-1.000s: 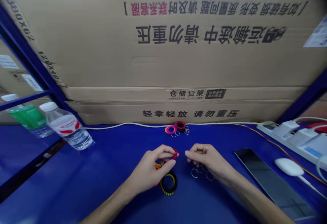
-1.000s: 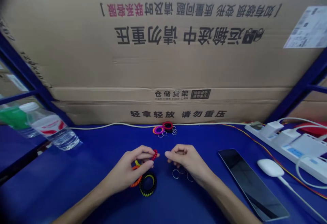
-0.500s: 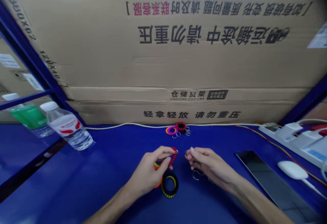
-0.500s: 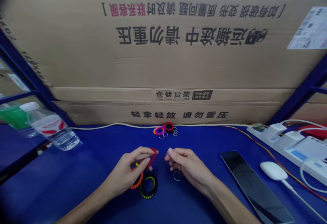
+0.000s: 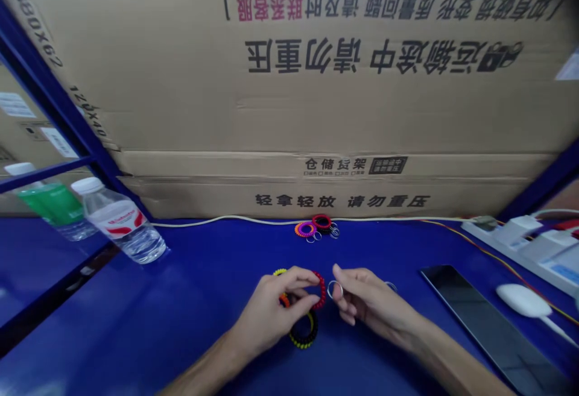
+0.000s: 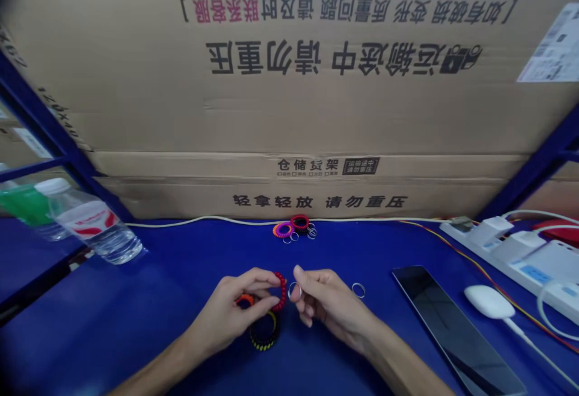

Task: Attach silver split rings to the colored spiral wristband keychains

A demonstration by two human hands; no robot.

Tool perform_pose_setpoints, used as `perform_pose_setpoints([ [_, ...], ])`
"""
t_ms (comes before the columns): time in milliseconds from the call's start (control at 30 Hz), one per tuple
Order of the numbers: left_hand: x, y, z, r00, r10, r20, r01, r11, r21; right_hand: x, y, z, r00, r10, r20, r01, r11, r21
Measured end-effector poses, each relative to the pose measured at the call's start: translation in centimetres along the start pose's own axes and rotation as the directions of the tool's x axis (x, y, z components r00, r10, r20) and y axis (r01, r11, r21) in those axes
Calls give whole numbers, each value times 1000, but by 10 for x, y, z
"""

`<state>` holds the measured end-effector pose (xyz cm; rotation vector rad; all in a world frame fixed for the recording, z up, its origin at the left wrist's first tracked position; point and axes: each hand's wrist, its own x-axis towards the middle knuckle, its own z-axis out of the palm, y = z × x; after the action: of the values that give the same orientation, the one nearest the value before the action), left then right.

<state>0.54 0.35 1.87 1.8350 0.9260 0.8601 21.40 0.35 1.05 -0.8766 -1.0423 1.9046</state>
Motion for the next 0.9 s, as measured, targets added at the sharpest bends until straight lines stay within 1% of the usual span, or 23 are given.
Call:
perform_pose_setpoints([
  [200,0,2,0,1000,26,15,-26,999,24,0,4,1,1000,-7,-7,7,1000,5],
  [300,-1,1,-1,998,57,21,-59,997,58,1,3,0,1000,-6,-25,6,1000,5],
  [433,-2,0,-1,993,118,30,-121,982,142,1,4,-1,998,3,-69,-5,1000,-24],
  [633,-4,-1,2,986,147,74,-161,950,266,2,8,-1,994,-9,-109,2,998,-59],
  [733,-5,1,3,987,150,63,-161,961,225,1,5,2,992,-48,-113,40,997,-69],
  [900,-2,6,1,999,31,20,-33,997,74,-1,1,8,978,-158,-137,150,986,-68],
])
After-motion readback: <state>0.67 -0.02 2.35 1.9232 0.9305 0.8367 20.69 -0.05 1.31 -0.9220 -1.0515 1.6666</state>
